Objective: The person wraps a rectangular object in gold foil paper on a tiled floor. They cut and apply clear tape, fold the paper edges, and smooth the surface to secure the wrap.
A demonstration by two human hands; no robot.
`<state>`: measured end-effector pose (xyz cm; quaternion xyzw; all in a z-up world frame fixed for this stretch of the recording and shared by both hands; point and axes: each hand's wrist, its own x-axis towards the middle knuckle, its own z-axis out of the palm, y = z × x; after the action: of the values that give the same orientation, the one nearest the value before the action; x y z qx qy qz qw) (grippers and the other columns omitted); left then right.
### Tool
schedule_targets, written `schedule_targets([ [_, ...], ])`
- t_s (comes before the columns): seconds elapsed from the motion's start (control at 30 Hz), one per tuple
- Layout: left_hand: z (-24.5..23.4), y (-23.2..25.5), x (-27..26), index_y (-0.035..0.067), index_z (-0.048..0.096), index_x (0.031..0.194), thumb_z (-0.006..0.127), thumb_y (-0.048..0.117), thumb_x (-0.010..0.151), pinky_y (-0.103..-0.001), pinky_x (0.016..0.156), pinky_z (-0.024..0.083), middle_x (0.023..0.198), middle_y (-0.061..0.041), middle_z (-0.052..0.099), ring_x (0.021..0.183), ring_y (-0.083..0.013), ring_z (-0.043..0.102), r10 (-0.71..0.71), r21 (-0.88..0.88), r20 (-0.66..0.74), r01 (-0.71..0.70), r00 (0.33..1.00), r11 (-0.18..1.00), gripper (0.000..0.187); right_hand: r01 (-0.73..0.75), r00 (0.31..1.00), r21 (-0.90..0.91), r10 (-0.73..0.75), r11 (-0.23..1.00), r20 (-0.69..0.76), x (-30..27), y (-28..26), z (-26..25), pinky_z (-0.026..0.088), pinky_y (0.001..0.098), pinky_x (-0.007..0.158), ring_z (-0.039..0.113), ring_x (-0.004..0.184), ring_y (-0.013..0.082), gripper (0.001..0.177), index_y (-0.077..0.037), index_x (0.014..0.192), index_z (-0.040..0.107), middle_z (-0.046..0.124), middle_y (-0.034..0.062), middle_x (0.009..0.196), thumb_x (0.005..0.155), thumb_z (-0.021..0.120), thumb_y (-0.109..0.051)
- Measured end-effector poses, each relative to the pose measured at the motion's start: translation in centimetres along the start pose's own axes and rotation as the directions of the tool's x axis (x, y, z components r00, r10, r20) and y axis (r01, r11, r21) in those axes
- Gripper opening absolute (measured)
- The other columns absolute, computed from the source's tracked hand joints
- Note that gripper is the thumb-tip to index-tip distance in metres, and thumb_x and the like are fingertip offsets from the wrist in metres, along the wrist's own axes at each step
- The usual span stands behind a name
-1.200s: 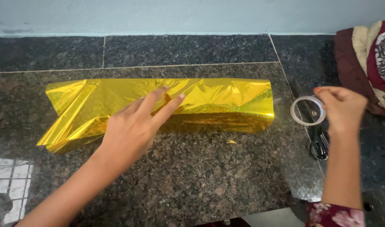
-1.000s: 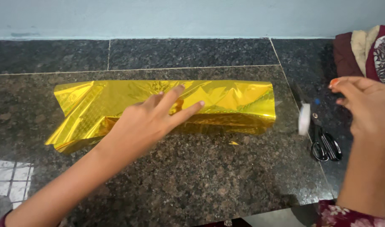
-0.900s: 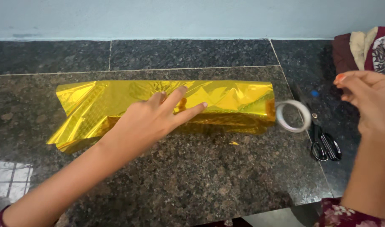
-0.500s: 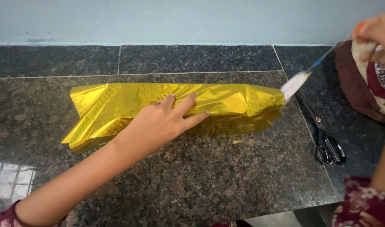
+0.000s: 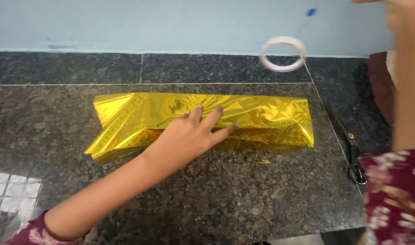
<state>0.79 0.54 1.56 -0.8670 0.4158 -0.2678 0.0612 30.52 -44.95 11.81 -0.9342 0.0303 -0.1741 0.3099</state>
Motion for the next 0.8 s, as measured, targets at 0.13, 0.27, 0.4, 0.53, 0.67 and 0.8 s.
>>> schedule_targets([
  [0.13,0.8,0.4,-0.5,0.026,0.053,0.145,0.062,0.015,0.088,-0.045,0.075,0.065,0.139,-0.02,0.053,0.107,-0.0439,0.066,-0.032,-0.023,-0.065,0.03,0.997,0.999,0.059,0.074,0.995,0.352,-0.09,0.933,0.03,-4.1,-9.9,6.9,0.061,0.0284,0.07,0.072,0.084,0.009,0.017,-0.01,0.108,0.073,0.074,0.0018,0.097,0.099,0.074,-0.025],
  [0.27,1.5,0.5,-0.8,0.026,0.054,0.145,0.061,0.018,0.089,-0.049,0.075,0.064,0.139,-0.023,0.054,0.107,-0.0473,0.065,-0.047,-0.021,-0.078,0.046,0.996,0.999,0.057,0.09,0.984,0.644,-0.168,0.76,0.061,-11.8,-17.5,13.7,0.058,0.0273,0.055,0.066,0.067,0.0077,0.016,-0.005,0.084,0.072,0.072,0.0022,0.079,0.089,0.079,-0.018],
  [0.4,2.2,0.6,-1.0,0.028,0.054,0.145,0.06,0.018,0.09,-0.051,0.075,0.063,0.138,-0.023,0.055,0.108,-0.0494,0.065,-0.061,-0.059,-0.079,0.057,0.995,0.997,0.056,0.007,0.998,0.732,-0.056,0.681,0.042,-18.1,-20.7,18.4,0.055,0.0242,0.05,0.063,0.062,0.0065,0.012,-0.004,0.082,0.076,0.068,0.0004,0.073,0.086,0.075,-0.016],
  [0.53,2.2,0.6,-1.0,0.028,0.055,0.144,0.061,0.019,0.09,-0.051,0.076,0.063,0.136,-0.022,0.056,0.105,-0.0477,0.065,-0.08,-0.045,-0.142,0.074,0.987,0.996,0.056,0.039,0.998,0.756,-0.057,0.653,-0.002,-20.3,-20.7,20.4,0.055,0.022,0.05,0.066,0.067,0.005,0.011,-0.004,0.088,0.075,0.073,-0.0005,0.079,0.086,0.073,-0.015],
  [0.67,0.6,0.2,-0.5,0.022,0.062,0.137,0.063,0.019,0.088,-0.045,0.077,0.064,0.136,-0.017,0.059,0.108,-0.0396,0.067,-0.121,-0.099,-0.155,0.107,0.98,0.989,0.05,-0.046,0.995,0.781,-0.045,0.623,0.094,-20.3,-19.7,20.0,0.055,0.0223,0.055,0.067,0.074,0.0051,0.012,-0.004,0.091,0.075,0.073,-0.0004,0.083,0.087,0.072,-0.015],
  [0.8,-1.7,-1.7,0.0,0.015,0.066,0.127,0.066,0.026,0.089,-0.04,0.064,0.062,0.116,-0.011,0.07,0.095,-0.0287,0.072,-0.145,-0.395,0.02,0.141,0.989,0.908,0.04,-0.173,0.974,0.782,-0.012,0.599,0.225,-20.1,-19.7,19.3,0.056,0.0238,0.061,0.067,0.079,0.0059,0.013,-0.004,0.091,0.076,0.073,-0.0011,0.086,0.087,0.07,-0.015],
])
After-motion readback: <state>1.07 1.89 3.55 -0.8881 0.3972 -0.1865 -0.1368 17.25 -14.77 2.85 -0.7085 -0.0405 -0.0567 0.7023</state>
